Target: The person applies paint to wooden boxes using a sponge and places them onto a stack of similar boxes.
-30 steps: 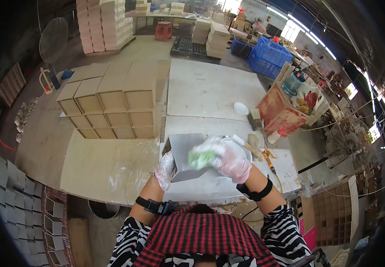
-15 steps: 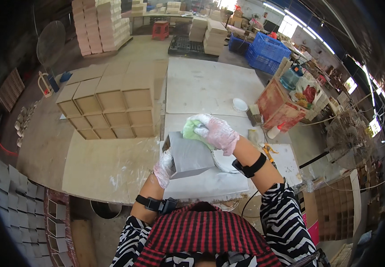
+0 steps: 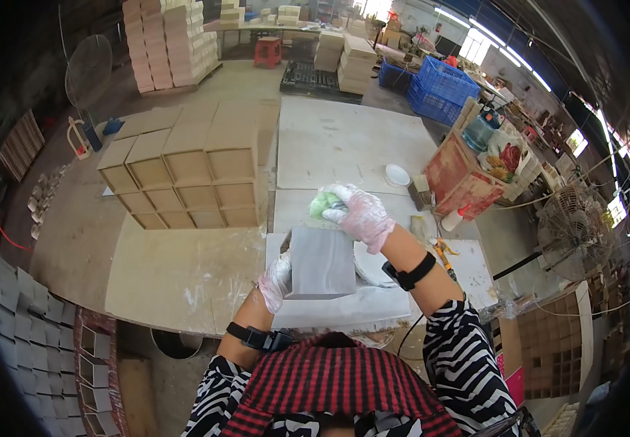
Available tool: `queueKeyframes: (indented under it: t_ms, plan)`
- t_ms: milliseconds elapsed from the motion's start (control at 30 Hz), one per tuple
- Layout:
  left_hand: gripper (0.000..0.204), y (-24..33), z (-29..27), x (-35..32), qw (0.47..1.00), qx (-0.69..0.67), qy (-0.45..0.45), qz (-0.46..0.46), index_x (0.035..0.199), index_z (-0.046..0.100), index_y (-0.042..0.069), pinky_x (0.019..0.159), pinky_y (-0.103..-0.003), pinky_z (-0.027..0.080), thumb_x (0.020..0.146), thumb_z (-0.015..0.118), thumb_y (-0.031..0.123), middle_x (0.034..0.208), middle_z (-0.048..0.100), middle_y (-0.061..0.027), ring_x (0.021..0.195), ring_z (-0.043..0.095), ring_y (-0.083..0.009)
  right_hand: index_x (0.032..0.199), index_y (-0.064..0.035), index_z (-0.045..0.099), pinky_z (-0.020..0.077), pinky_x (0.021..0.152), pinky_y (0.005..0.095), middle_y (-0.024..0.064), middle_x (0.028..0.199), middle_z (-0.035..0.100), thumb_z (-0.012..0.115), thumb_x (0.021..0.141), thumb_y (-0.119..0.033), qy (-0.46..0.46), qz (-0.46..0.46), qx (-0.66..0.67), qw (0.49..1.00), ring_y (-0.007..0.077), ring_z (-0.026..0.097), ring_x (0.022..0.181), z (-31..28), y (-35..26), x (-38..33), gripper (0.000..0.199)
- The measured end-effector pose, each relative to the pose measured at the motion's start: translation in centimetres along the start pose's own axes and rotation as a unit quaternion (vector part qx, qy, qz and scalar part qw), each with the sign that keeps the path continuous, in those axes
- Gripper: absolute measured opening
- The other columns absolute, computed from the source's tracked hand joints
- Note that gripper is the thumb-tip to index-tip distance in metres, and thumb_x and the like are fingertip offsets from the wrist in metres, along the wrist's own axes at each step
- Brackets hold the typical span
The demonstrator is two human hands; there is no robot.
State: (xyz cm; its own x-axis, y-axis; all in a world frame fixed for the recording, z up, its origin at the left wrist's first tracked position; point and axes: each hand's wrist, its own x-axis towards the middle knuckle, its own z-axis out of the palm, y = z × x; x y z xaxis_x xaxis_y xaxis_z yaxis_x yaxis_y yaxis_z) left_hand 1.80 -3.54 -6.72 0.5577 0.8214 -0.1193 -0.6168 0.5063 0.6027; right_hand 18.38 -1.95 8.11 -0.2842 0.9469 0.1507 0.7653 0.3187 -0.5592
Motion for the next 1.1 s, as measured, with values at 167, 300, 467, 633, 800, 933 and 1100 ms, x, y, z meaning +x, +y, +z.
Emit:
queueKeyframes:
  t_ms: [167, 300, 467, 633, 800, 933, 1100]
  plan:
    - [0.036, 2.4, 1.6, -0.8, 0.985, -0.09, -0.131, -0.069, 0.12, 0.052, 0.003, 0.085, -0.035, 0.05, 0.091, 0.049, 0.025, 0.113, 0.059, -0.0111, 0.098, 0.06, -0.0191, 0.11, -0.0168, 0.056, 0.0473, 0.077, 0.0367, 0.0111, 0.1, 0.059, 0.063, 0.077, -0.026, -0.153, -0.214, -0.056, 0.963, 0.0289, 0.059, 0.087, 1.3, -1.7, -4.8, 0.035]
    - [0.04, 1.2, 1.6, -0.6, 0.99, -0.062, -0.087, -0.093, 0.12, 0.051, 0.005, 0.083, -0.035, 0.05, 0.092, 0.046, 0.032, 0.113, 0.059, -0.0099, 0.097, 0.06, -0.0196, 0.113, -0.018, 0.055, 0.0472, 0.076, 0.0377, 0.0109, 0.093, 0.059, 0.061, 0.078, -0.032, -0.048, -0.19, -0.1, 0.976, 0.0291, 0.059, 0.086, 3.0, -1.3, -2.9, 0.038]
    - [0.046, -0.1, 1.6, 0.1, 0.994, -0.001, 0.017, -0.104, 0.121, 0.05, 0.007, 0.083, -0.035, 0.05, 0.092, 0.042, 0.042, 0.114, 0.058, -0.0083, 0.097, 0.059, -0.0201, 0.105, -0.0186, 0.06, 0.0483, 0.076, 0.0377, 0.0113, 0.096, 0.059, 0.059, 0.081, -0.031, 0.022, -0.019, -0.094, 0.995, 0.0277, 0.059, 0.089, -0.5, 0.3, 1.2, 0.027]
    - [0.034, 1.0, -0.3, 0.4, 0.991, -0.119, -0.015, -0.06, 0.118, 0.051, 0.001, 0.083, -0.037, 0.052, 0.092, 0.044, 0.022, 0.111, 0.059, -0.0135, 0.096, 0.061, -0.0226, 0.109, -0.018, 0.058, 0.048, 0.077, 0.0377, 0.0119, 0.097, 0.059, 0.057, 0.082, -0.032, -0.035, -0.193, -0.021, 0.98, 0.0274, 0.059, 0.088, -0.8, -1.9, -5.6, 0.031]
    - [0.033, 1.6, 0.9, -0.1, 0.994, -0.075, -0.028, -0.071, 0.116, 0.052, 0.001, 0.081, -0.035, 0.052, 0.092, 0.046, 0.023, 0.111, 0.059, -0.0123, 0.094, 0.062, -0.0206, 0.111, -0.0153, 0.057, 0.0481, 0.076, 0.0373, 0.0121, 0.096, 0.06, 0.06, 0.08, -0.036, -0.079, -0.159, -0.116, 0.977, 0.0274, 0.059, 0.089, 1.9, 0.2, -5.6, 0.037]
    - [0.043, 0.8, 1.9, -1.1, 0.996, 0.003, 0.048, -0.08, 0.121, 0.049, 0.005, 0.084, -0.035, 0.05, 0.093, 0.044, 0.037, 0.115, 0.058, -0.0094, 0.098, 0.06, -0.0199, 0.107, -0.0152, 0.057, 0.0473, 0.079, 0.0361, 0.0106, 0.097, 0.06, 0.056, 0.082, -0.036, -0.045, -0.013, -0.108, 0.993, 0.0257, 0.059, 0.091, 0.1, 2.5, -0.9, 0.033]
    - [0.035, 1.3, 2.3, -0.9, 0.995, -0.078, -0.002, -0.069, 0.114, 0.054, 0.004, 0.08, -0.033, 0.052, 0.092, 0.047, 0.03, 0.107, 0.06, -0.01, 0.094, 0.061, -0.019, 0.107, -0.0152, 0.056, 0.0472, 0.08, 0.0361, 0.0091, 0.101, 0.059, 0.055, 0.081, -0.033, -0.02, -0.17, -0.007, 0.985, 0.0259, 0.058, 0.091, -0.4, 0.0, -3.8, 0.031]
